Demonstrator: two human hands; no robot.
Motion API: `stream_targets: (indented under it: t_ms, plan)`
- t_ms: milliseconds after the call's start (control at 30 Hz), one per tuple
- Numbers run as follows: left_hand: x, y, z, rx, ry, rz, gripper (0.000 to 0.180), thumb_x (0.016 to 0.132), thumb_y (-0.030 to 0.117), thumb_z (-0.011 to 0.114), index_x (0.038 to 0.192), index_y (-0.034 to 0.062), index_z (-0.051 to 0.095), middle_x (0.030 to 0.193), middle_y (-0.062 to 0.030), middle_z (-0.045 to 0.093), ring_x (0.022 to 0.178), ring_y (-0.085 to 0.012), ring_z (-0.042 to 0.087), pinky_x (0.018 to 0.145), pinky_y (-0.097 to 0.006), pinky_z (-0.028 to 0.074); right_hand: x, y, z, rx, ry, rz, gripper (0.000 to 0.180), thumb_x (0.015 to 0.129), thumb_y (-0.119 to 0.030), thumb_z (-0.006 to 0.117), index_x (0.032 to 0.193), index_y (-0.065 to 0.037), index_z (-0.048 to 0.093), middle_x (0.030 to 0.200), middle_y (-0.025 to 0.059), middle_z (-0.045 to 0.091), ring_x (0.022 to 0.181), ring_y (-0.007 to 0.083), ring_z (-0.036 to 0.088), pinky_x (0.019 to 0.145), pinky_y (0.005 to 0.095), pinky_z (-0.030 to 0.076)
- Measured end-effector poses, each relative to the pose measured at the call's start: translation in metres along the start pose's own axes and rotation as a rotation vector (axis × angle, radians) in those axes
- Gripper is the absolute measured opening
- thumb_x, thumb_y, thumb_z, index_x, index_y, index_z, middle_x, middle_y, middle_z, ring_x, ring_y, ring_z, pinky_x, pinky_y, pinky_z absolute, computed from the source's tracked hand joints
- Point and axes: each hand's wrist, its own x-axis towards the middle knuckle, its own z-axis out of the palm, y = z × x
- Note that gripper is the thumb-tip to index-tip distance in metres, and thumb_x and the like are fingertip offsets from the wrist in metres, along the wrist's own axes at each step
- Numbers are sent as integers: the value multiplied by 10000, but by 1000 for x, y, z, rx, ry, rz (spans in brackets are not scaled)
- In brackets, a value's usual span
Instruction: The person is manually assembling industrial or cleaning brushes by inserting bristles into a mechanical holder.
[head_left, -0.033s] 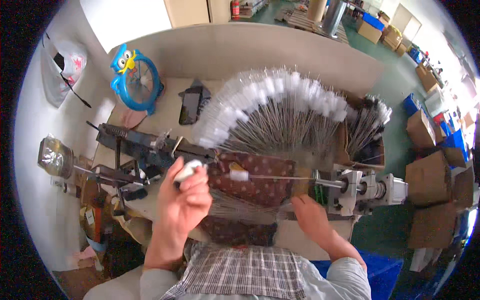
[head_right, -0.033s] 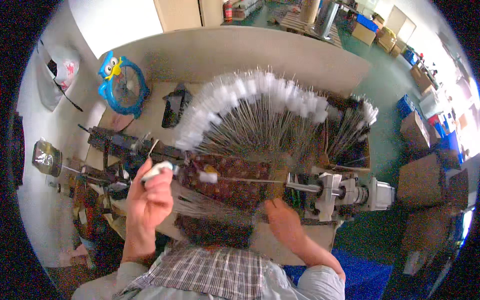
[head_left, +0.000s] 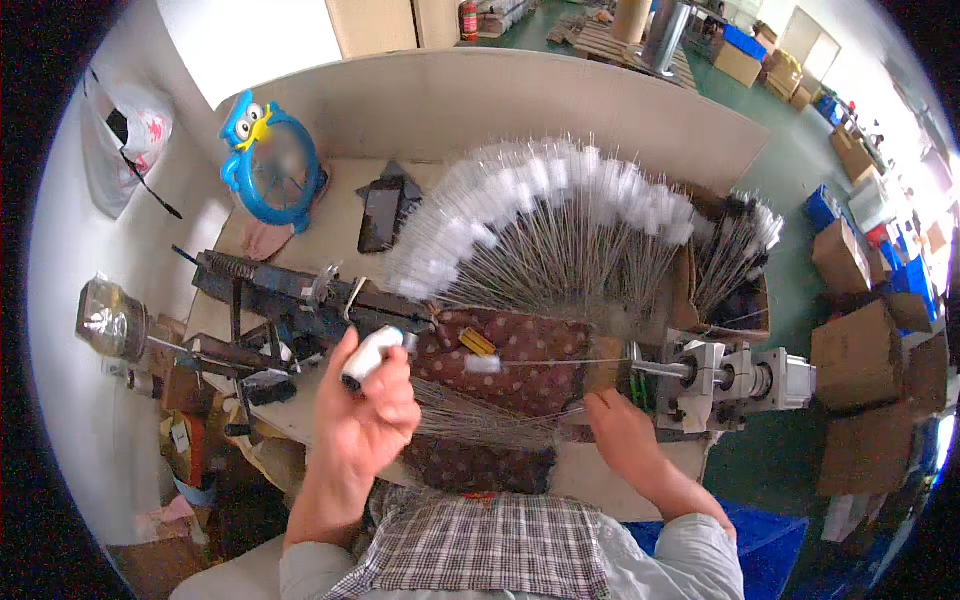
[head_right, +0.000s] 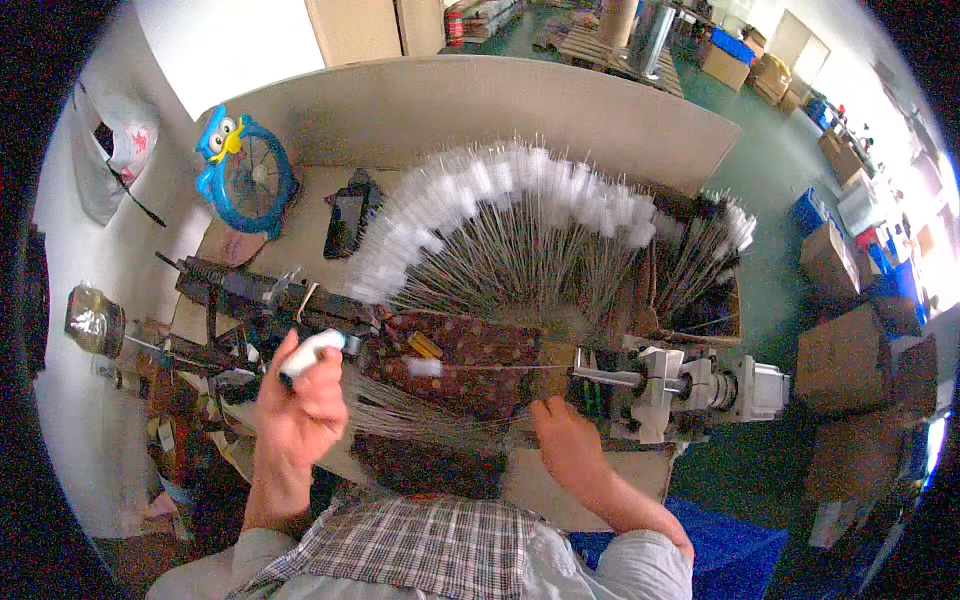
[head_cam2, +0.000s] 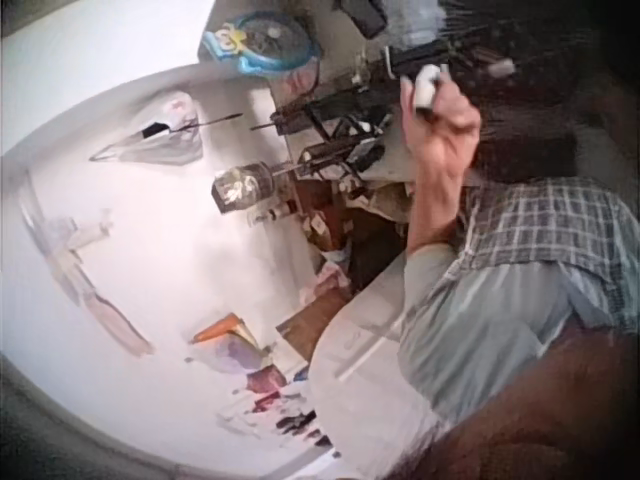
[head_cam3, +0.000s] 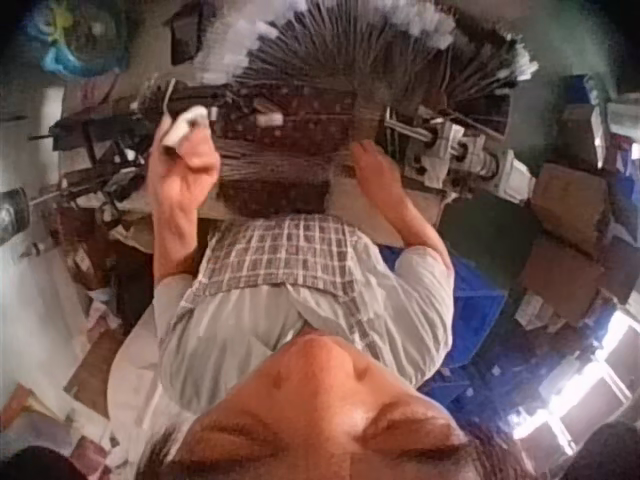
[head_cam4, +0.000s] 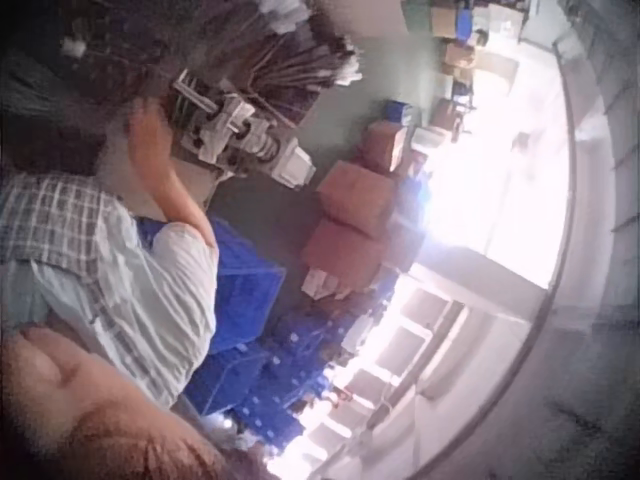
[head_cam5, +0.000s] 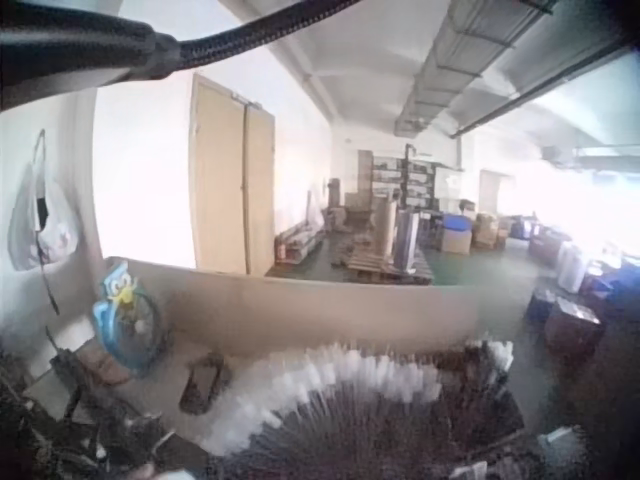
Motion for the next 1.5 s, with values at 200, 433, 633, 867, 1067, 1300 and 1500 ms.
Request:
stream_targets:
  t_ms: [200,433,633,867,1067,1300,1500]
  plan:
    - [-20,-39,-37,706,103,-58,374,954,330,401,912,10,591,690,-81,592,563,-148,547,570,-318,490,-5,1,-65,-104,110,60,162,706,-5,532,862,-50,540,821,128,507,775,331,549,645,421,469]
    - [53,-70,-12,1825,-412,479,188,848,157,603,965,10,598,884,-126,626,671,-170,610,621,-273,497,-5,26,-126,-157,605,74,221,697,65,536,900,8,600,851,132,608,775,284,591,681,348,486]
    - [147,-115,-26,2532,-286,820,147,747,86,596,872,35,538,772,-96,569,747,-230,636,592,-361,503,37,14,-88,211,461,34,208,769,6,572,968,-45,605,829,136,619,755,315,608,645,360,499]
    - [186,-80,-13,2976,-212,1261,79,684,122,567,746,106,523,750,-50,528,694,-208,586,587,-322,480,63,31,-62,429,276,39,139,741,-174,668,859,-103,686,748,119,636,718,298,617,646,412,483]
    - [107,-42,-43,2516,-239,1190,300,777,121,642,1060,33,592,1058,-125,589,838,-241,621,712,-336,506,90,0,-79,434,303,-357,97,677,-200,701,719,-113,703,693,20,639,684,223,569,645,339,471]
    - [24,-21,-95,1544,334,625,198,842,161,617,1003,45,623,926,-82,636,741,-177,610,641,-277,490,156,-73,-33,475,355,-531,90,705,-194,670,745,-113,669,728,10,624,757,212,565,675,335,479]
    - [11,18,-99,766,427,537,489,917,442,448,848,-6,631,753,-88,618,681,-195,612,614,-288,500,175,-103,-14,337,316,-442,105,716,-215,653,735,-112,654,735,12,613,806,223,573,690,359,484]
